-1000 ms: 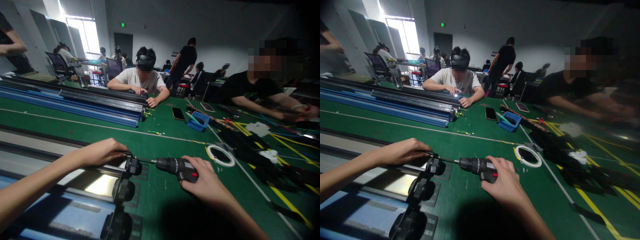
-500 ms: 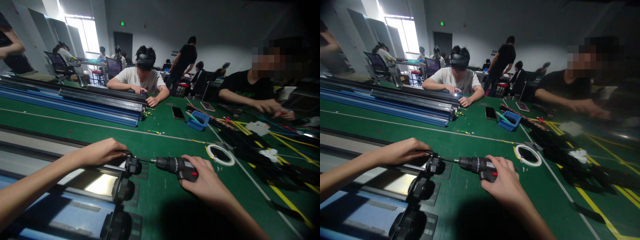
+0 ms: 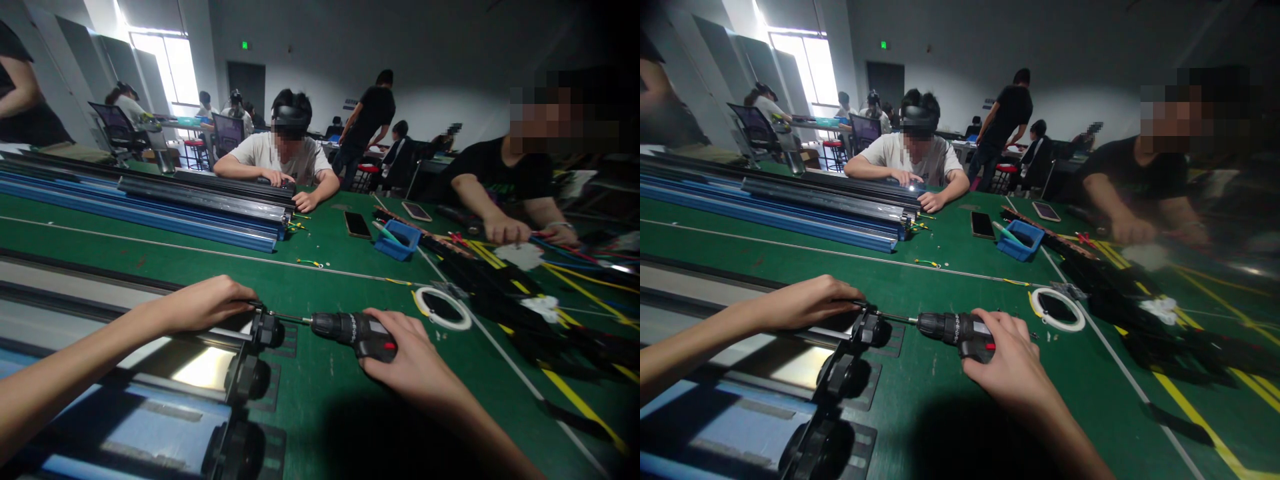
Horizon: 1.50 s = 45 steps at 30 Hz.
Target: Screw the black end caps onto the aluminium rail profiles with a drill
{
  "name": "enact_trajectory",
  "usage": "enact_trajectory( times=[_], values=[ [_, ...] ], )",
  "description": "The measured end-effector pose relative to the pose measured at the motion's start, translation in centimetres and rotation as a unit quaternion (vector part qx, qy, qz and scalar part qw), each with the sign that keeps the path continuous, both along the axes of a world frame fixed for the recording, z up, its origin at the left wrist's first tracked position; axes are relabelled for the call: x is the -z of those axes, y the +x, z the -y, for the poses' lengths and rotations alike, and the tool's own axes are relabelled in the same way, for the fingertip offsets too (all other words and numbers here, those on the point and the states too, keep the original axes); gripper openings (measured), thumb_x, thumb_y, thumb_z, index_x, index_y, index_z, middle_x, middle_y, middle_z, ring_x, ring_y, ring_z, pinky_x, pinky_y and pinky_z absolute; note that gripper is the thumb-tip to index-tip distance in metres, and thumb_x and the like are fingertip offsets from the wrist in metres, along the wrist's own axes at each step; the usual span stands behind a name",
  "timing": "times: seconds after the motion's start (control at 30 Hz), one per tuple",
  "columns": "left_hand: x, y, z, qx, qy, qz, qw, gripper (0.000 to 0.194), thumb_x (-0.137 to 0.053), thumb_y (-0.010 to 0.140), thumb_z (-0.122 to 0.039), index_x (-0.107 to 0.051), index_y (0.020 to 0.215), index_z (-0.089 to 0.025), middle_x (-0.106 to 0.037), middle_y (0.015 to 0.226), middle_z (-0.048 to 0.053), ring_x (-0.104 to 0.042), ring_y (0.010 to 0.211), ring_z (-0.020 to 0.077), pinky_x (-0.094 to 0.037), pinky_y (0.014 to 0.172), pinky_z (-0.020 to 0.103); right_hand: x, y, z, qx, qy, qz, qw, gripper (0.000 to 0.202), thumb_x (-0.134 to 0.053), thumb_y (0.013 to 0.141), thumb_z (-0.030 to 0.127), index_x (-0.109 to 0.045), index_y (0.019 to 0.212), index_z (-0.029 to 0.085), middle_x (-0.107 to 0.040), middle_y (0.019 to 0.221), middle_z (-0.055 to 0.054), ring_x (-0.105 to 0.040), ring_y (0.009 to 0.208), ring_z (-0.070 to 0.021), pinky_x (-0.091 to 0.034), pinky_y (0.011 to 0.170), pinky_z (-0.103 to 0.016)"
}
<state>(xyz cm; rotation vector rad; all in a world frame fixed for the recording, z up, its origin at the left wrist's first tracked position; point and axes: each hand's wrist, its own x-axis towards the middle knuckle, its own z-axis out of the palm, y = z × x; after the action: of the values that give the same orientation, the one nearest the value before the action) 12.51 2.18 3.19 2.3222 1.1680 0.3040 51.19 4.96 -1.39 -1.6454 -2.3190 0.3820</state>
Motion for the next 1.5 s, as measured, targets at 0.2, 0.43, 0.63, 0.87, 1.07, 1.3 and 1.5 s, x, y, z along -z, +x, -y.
enact_trajectory(
  times=[0.2,0.43,0.63,0.87,1.07,1.3,1.5],
  values=[
    [0.1,0.1,0.1,-0.005,0.004,-0.019,1.000,0.036,-0.038,0.107,-0.039,-0.065,0.103,-0.016,-0.067,0.084,0.006,-0.063,0.075,0.0170,-0.041,0.070,0.026,0.1,0.3,-0.2,-0.011,-0.002,0.026,1.000,0.065,-0.065,0.071,0.037,-0.055,0.135,0.030,-0.057,0.131,-0.009,-0.048,0.122,-0.0339,-0.045,0.095,-0.046],
    [0.2,0.3,0.0,-0.001,0.010,-0.020,1.000,0.035,-0.037,0.107,-0.038,-0.064,0.105,-0.016,-0.067,0.085,0.006,-0.063,0.075,0.0166,-0.040,0.069,0.026,-0.5,0.1,0.2,-0.028,-0.018,0.055,0.998,0.082,-0.071,0.069,0.047,-0.047,0.145,0.028,-0.048,0.143,-0.010,-0.042,0.129,-0.0358,-0.043,0.100,-0.049],
    [0.1,0.3,0.1,-0.005,0.011,-0.017,1.000,0.034,-0.038,0.107,-0.037,-0.064,0.101,-0.016,-0.066,0.083,0.004,-0.061,0.074,0.0154,-0.038,0.068,0.025,-0.6,0.0,0.2,-0.030,-0.030,0.065,0.997,0.080,-0.063,0.069,0.033,-0.044,0.146,0.027,-0.047,0.143,-0.010,-0.041,0.130,-0.0339,-0.041,0.102,-0.049],
    [0.5,0.2,0.0,-0.007,0.014,-0.022,1.000,0.032,-0.040,0.107,-0.036,-0.065,0.100,-0.016,-0.065,0.080,0.003,-0.059,0.070,0.0142,-0.038,0.067,0.024,-1.1,-0.4,0.6,-0.024,-0.029,0.062,0.997,0.073,-0.058,0.072,0.029,-0.046,0.144,0.025,-0.048,0.141,-0.011,-0.042,0.128,-0.0329,-0.041,0.100,-0.048],
    [0.6,0.4,0.0,-0.005,0.019,-0.018,1.000,0.033,-0.039,0.107,-0.037,-0.064,0.101,-0.016,-0.065,0.082,0.004,-0.061,0.072,0.0147,-0.039,0.068,0.024,-1.4,-0.7,0.9,-0.025,-0.026,0.057,0.998,0.069,-0.058,0.074,0.029,-0.047,0.142,0.025,-0.049,0.139,-0.010,-0.041,0.127,-0.0322,-0.041,0.100,-0.047],
    [0.6,0.7,-0.1,0.001,0.019,-0.010,1.000,0.034,-0.039,0.107,-0.037,-0.066,0.103,-0.016,-0.066,0.082,0.004,-0.061,0.072,0.0147,-0.039,0.068,0.023,-1.2,-0.5,0.9,-0.031,-0.016,0.051,0.998,0.067,-0.059,0.073,0.029,-0.049,0.140,0.025,-0.051,0.137,-0.010,-0.043,0.123,-0.0316,-0.041,0.099,-0.047],
    [0.6,0.7,0.0,0.000,0.026,-0.013,1.000,0.032,-0.040,0.107,-0.036,-0.065,0.103,-0.017,-0.066,0.084,0.004,-0.063,0.075,0.0152,-0.039,0.069,0.023,-1.2,-0.5,0.9,-0.026,-0.022,0.054,0.998,0.067,-0.059,0.073,0.029,-0.049,0.140,0.025,-0.051,0.137,-0.010,-0.043,0.122,-0.0314,-0.041,0.098,-0.047]
  ],
)
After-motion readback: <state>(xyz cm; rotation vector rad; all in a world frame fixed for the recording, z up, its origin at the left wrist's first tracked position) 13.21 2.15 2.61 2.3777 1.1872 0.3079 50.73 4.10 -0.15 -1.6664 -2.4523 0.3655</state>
